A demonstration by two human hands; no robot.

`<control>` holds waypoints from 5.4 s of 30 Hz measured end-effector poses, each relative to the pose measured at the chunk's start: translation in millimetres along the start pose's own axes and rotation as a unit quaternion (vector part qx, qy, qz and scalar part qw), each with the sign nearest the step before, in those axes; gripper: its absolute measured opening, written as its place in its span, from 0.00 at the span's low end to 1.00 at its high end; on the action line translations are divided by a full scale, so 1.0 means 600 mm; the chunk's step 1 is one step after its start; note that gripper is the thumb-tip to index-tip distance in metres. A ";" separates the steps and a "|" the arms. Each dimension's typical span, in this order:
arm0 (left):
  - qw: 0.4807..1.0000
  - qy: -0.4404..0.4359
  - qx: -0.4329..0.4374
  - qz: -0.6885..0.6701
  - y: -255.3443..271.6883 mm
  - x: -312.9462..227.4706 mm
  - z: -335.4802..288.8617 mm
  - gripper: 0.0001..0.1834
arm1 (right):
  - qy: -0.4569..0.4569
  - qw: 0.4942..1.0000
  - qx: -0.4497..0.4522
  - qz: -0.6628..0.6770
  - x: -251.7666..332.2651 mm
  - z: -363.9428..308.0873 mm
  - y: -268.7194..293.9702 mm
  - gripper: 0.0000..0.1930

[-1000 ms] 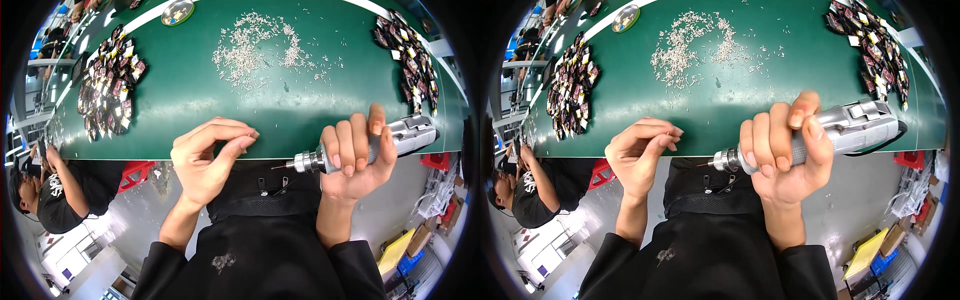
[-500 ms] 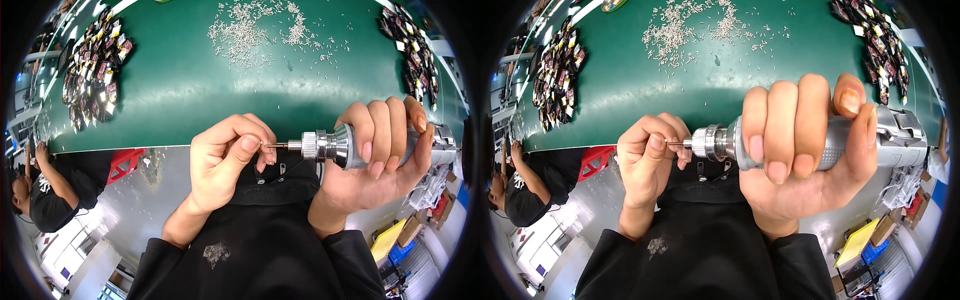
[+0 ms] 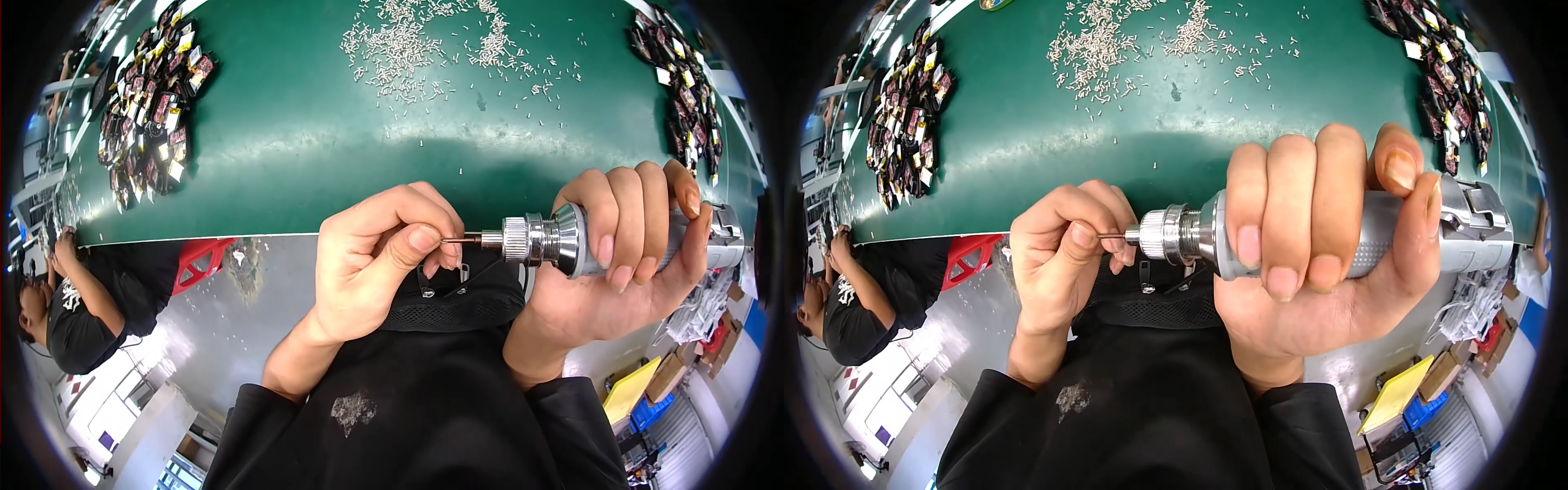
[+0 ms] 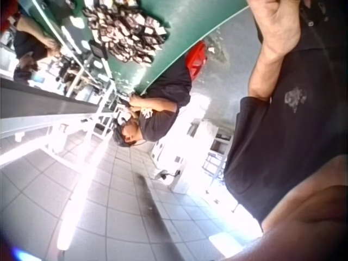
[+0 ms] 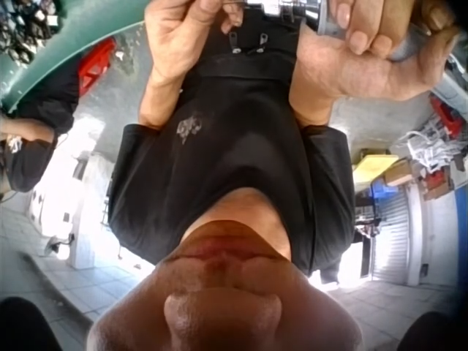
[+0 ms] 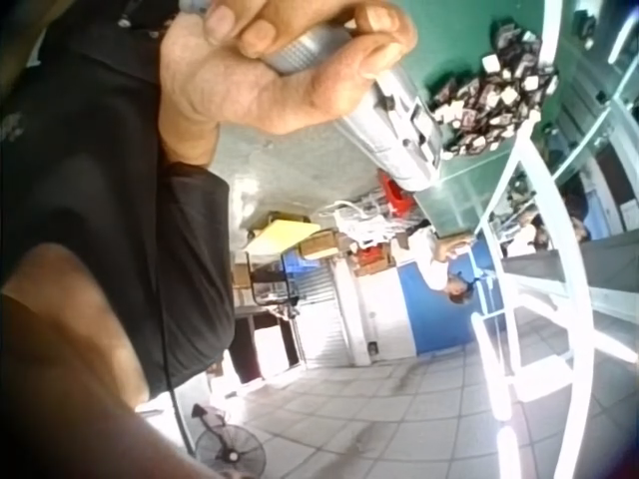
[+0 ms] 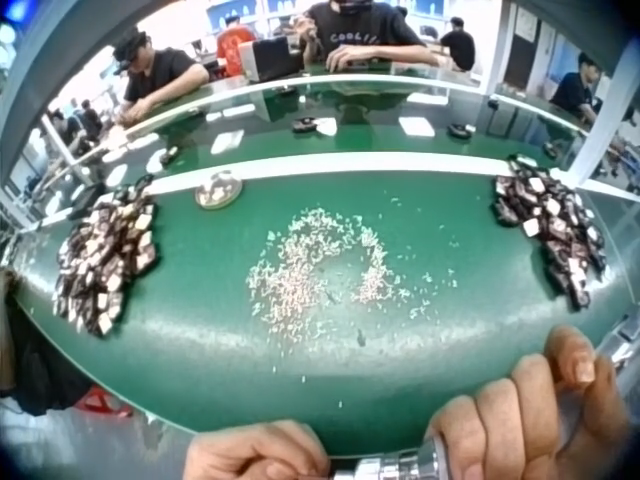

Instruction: Assembling small electronic components using an electric screwdriver at a production line workbench.

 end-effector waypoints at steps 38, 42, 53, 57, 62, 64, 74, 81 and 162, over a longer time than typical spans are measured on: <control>0.458 0.001 -0.294 0.839 0.603 -0.246 0.384 0.23 | -0.002 0.992 -0.104 -0.064 -0.010 -0.013 0.075 0.06; 0.513 0.021 -0.214 0.831 0.625 -0.239 0.425 0.19 | -0.018 0.995 -0.081 -0.059 -0.014 -0.010 0.072 0.06; 0.664 -0.176 0.069 0.724 0.170 -0.161 0.139 0.22 | -0.045 0.995 -0.069 -0.056 -0.013 0.001 0.080 0.06; 0.716 -0.180 0.101 0.667 0.093 -0.110 0.053 0.24 | -0.053 0.994 -0.074 -0.060 -0.021 -0.003 0.073 0.05; 0.748 -0.156 0.096 0.638 0.089 -0.095 0.037 0.20 | -0.094 0.991 -0.080 -0.056 -0.037 -0.033 0.071 0.05; 0.719 -0.180 0.077 0.667 0.088 -0.094 0.030 0.18 | -0.109 0.989 -0.077 -0.060 -0.049 -0.054 0.064 0.05; 0.716 -0.152 0.049 0.679 0.061 -0.091 0.037 0.14 | -0.174 0.980 -0.062 -0.078 -0.108 -0.112 0.048 0.02; 0.640 -0.298 0.088 0.703 0.028 -0.070 0.019 0.17 | -0.166 0.970 -0.126 -0.124 -0.136 -0.135 0.056 0.03; 0.648 -0.202 -0.027 0.734 0.078 -0.094 0.074 0.14 | -0.078 0.996 -0.022 -0.041 0.009 -0.007 0.081 0.07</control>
Point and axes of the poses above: each hand's wrist, its own z-axis towards the middle knuckle, its own y-axis out of the back of the hand, x = y × z, the point moved 5 cm from there along z, towards the middle knuckle, and after that the axes turned 12 degrees about z, right-handed, at the moved point
